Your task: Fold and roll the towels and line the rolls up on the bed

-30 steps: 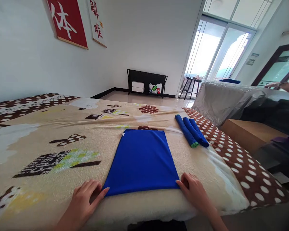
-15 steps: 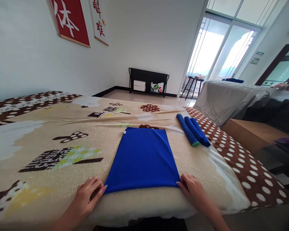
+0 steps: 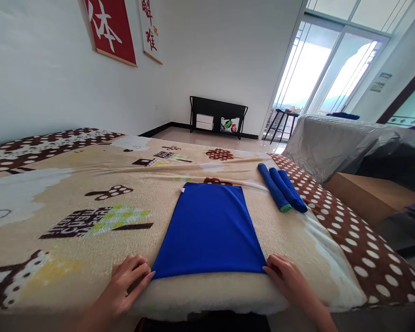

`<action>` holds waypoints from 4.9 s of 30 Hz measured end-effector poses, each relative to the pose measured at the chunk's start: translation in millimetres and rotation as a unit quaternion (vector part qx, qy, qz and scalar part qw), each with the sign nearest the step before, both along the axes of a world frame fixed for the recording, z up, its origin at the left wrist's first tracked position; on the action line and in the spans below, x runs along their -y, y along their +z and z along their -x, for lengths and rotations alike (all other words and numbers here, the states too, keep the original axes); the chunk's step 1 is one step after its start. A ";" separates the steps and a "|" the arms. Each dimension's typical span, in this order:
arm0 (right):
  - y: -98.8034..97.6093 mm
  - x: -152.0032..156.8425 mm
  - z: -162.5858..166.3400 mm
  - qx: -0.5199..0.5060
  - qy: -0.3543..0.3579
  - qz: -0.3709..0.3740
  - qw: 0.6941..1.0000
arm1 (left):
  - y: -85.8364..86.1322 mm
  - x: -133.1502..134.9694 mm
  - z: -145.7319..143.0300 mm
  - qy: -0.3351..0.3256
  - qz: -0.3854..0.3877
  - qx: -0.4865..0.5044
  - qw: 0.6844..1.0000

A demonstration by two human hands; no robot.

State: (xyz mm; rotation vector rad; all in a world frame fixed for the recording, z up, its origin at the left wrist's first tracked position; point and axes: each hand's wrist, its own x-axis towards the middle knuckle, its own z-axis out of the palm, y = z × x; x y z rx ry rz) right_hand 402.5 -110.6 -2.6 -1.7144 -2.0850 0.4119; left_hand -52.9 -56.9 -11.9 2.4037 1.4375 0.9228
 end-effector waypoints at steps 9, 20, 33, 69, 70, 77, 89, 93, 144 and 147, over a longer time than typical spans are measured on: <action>-11.0 7.1 -5.3 -0.020 0.026 -0.090 0.995 | -11.5 3.0 6.8 0.004 -0.038 0.024 0.999; 27.0 -29.7 57.3 -0.013 -0.078 -0.183 0.980 | 46.0 -12.9 -60.2 0.043 -0.115 -0.060 0.991; -12.7 -24.3 60.7 0.127 -0.059 -0.109 0.984 | 0.0 -13.3 -61.3 0.063 -0.048 -0.211 0.974; 5.4 -276.0 29.0 0.132 -0.083 -0.035 0.987 | 21.4 -264.5 -124.3 0.135 0.031 -0.214 0.967; 6.2 -279.2 39.5 0.135 -0.084 -0.043 0.986 | 22.6 -264.0 -133.3 0.133 0.025 -0.215 0.967; -1.6 -292.8 114.2 0.125 -0.017 -0.080 0.989 | 8.4 -262.4 -177.8 0.057 0.010 -0.221 0.973; 21.0 -230.1 65.9 0.170 -0.113 -0.104 0.973 | 35.0 -215.1 -144.0 0.019 -0.039 -0.243 0.969; 10.9 -162.3 120.4 0.178 -0.034 -0.101 0.978 | 33.0 -136.3 -165.6 -0.098 -0.040 -0.267 0.958; -24.4 1.3 18.6 0.153 0.003 -0.297 0.942 | -2.4 9.9 -22.4 0.052 -0.205 -0.107 0.972; -22.5 1.3 14.1 0.147 0.006 -0.278 0.949 | -2.6 10.0 -16.5 0.038 -0.167 -0.131 0.977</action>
